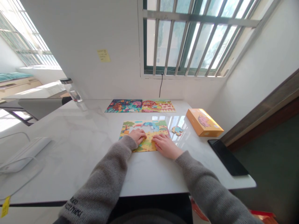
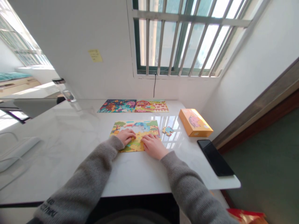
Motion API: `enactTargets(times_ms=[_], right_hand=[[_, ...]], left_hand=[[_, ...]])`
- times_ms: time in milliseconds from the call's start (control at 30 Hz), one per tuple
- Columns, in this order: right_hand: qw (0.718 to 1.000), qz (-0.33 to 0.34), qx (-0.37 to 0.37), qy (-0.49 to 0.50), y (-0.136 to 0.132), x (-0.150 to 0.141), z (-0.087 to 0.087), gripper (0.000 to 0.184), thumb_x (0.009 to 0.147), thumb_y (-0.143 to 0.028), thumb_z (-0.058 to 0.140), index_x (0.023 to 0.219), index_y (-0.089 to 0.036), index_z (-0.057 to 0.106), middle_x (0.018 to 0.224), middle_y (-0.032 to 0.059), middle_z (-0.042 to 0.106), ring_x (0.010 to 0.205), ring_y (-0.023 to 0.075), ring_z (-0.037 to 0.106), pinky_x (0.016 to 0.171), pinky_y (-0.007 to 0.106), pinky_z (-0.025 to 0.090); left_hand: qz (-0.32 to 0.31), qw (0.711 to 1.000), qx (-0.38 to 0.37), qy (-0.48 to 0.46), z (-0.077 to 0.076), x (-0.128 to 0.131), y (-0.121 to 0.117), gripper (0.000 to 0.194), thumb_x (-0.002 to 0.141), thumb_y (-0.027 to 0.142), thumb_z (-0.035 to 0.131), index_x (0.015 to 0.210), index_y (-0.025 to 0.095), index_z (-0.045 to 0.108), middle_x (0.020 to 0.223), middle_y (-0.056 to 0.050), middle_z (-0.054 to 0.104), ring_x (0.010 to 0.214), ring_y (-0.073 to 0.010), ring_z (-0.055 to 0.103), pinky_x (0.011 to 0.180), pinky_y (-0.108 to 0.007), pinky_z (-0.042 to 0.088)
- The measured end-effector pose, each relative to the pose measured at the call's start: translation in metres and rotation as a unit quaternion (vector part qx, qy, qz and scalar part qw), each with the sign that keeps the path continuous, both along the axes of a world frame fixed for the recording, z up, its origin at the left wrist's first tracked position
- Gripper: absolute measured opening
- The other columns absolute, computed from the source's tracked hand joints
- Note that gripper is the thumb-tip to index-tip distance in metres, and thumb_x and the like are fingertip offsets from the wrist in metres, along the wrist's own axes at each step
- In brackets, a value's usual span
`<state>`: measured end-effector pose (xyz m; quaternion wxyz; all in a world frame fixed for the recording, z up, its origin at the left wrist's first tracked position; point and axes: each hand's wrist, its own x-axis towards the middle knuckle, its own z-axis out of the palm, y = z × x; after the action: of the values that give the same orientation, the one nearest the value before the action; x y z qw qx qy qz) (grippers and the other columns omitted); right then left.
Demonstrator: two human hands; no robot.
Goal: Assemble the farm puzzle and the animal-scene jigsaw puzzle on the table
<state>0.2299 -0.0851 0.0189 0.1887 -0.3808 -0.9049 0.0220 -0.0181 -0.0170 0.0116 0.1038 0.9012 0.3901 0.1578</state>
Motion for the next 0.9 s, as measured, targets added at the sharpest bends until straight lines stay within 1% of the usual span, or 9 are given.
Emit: enactTargets(times_ms=[100, 167, 233, 333, 400, 500, 733, 833, 900], right_hand=[[0.999, -0.007, -0.001, 0.042, 0.006, 0.005, 0.000, 0.039, 0.095, -0.015, 0.049, 0.133, -0.023, 0.054, 0.119, 0.0093, 0.064, 0.112, 0.0260, 0.052, 0.098, 0.042, 0.041], [0.997, -0.038, 0.012, 0.073, 0.013, 0.015, 0.002, 0.041, 0.094, -0.014, 0.048, 0.134, -0.022, 0.053, 0.119, 0.0096, 0.063, 0.114, 0.0267, 0.051, 0.101, 0.043, 0.041], [0.991, -0.100, 0.031, 0.085, 0.022, 0.031, 0.003, 0.037, 0.094, -0.015, 0.049, 0.129, -0.022, 0.057, 0.118, 0.0108, 0.062, 0.113, 0.0283, 0.051, 0.100, 0.044, 0.040], [0.973, -0.221, 0.043, 0.058, 0.034, 0.060, 0.003, 0.030, 0.093, -0.021, 0.051, 0.120, -0.018, 0.062, 0.112, 0.0144, 0.061, 0.106, 0.0307, 0.051, 0.096, 0.044, 0.040], [0.955, -0.294, 0.031, 0.031, 0.038, 0.078, 0.001, 0.029, 0.092, -0.026, 0.054, 0.118, -0.017, 0.063, 0.114, 0.0166, 0.059, 0.108, 0.0332, 0.050, 0.092, 0.044, 0.040], [0.935, -0.354, -0.006, 0.004, 0.042, 0.094, -0.002, 0.033, 0.092, -0.031, 0.056, 0.121, -0.017, 0.061, 0.116, 0.0176, 0.057, 0.110, 0.0338, 0.049, 0.088, 0.043, 0.040], [0.927, -0.369, -0.061, -0.031, 0.044, 0.099, 0.000, 0.030, 0.090, -0.033, 0.057, 0.116, -0.018, 0.060, 0.115, 0.0144, 0.057, 0.111, 0.0313, 0.051, 0.089, 0.040, 0.040], [0.927, -0.372, -0.053, -0.010, 0.046, 0.102, 0.001, 0.040, 0.084, -0.031, 0.063, 0.121, -0.018, 0.058, 0.112, 0.0141, 0.058, 0.109, 0.0315, 0.053, 0.090, 0.040, 0.040], [0.930, -0.366, -0.031, 0.011, 0.047, 0.101, 0.002, 0.046, 0.080, -0.031, 0.067, 0.122, -0.017, 0.057, 0.111, 0.0146, 0.059, 0.108, 0.0323, 0.053, 0.091, 0.041, 0.041]], left_hand=[[0.003, 1.000, 0.000, 0.014, 0.002, 0.002, -0.003, 0.027, 0.084, 0.014, 0.052, 0.094, 0.026, 0.075, 0.107, -0.005, 0.070, 0.102, -0.0255, 0.061, 0.096, -0.043, 0.048], [0.000, 1.000, 0.001, 0.017, 0.003, 0.002, -0.003, 0.028, 0.083, 0.013, 0.052, 0.094, 0.026, 0.074, 0.107, -0.005, 0.070, 0.101, -0.0249, 0.060, 0.096, -0.042, 0.047], [-0.003, 1.000, 0.003, 0.016, 0.002, 0.002, -0.002, 0.027, 0.083, 0.014, 0.052, 0.094, 0.025, 0.074, 0.106, -0.005, 0.070, 0.100, -0.0245, 0.060, 0.096, -0.041, 0.047], [-0.003, 1.000, 0.008, 0.006, 0.000, 0.002, -0.001, 0.024, 0.084, 0.017, 0.053, 0.092, 0.024, 0.074, 0.103, -0.006, 0.069, 0.098, -0.0247, 0.059, 0.095, -0.041, 0.048], [-0.005, 1.000, 0.010, -0.003, -0.001, 0.002, -0.001, 0.023, 0.085, 0.018, 0.053, 0.092, 0.024, 0.074, 0.102, -0.007, 0.069, 0.097, -0.0247, 0.059, 0.095, -0.041, 0.048], [-0.006, 1.000, 0.013, -0.002, 0.000, 0.003, -0.002, 0.025, 0.084, 0.018, 0.052, 0.094, 0.023, 0.074, 0.102, -0.007, 0.068, 0.097, -0.0246, 0.058, 0.093, -0.041, 0.049], [0.013, 0.999, 0.001, 0.047, 0.008, 0.006, -0.007, 0.029, 0.085, 0.015, 0.050, 0.102, 0.021, 0.073, 0.109, -0.008, 0.066, 0.100, -0.0253, 0.057, 0.094, -0.041, 0.048], [0.016, 0.998, 0.008, 0.054, 0.008, 0.007, -0.007, 0.028, 0.085, 0.015, 0.051, 0.102, 0.021, 0.072, 0.108, -0.008, 0.067, 0.100, -0.0255, 0.058, 0.093, -0.041, 0.048], [0.018, 0.998, 0.014, 0.052, 0.007, 0.007, -0.006, 0.028, 0.086, 0.016, 0.051, 0.104, 0.021, 0.071, 0.107, -0.008, 0.067, 0.100, -0.0259, 0.059, 0.092, -0.041, 0.048]])
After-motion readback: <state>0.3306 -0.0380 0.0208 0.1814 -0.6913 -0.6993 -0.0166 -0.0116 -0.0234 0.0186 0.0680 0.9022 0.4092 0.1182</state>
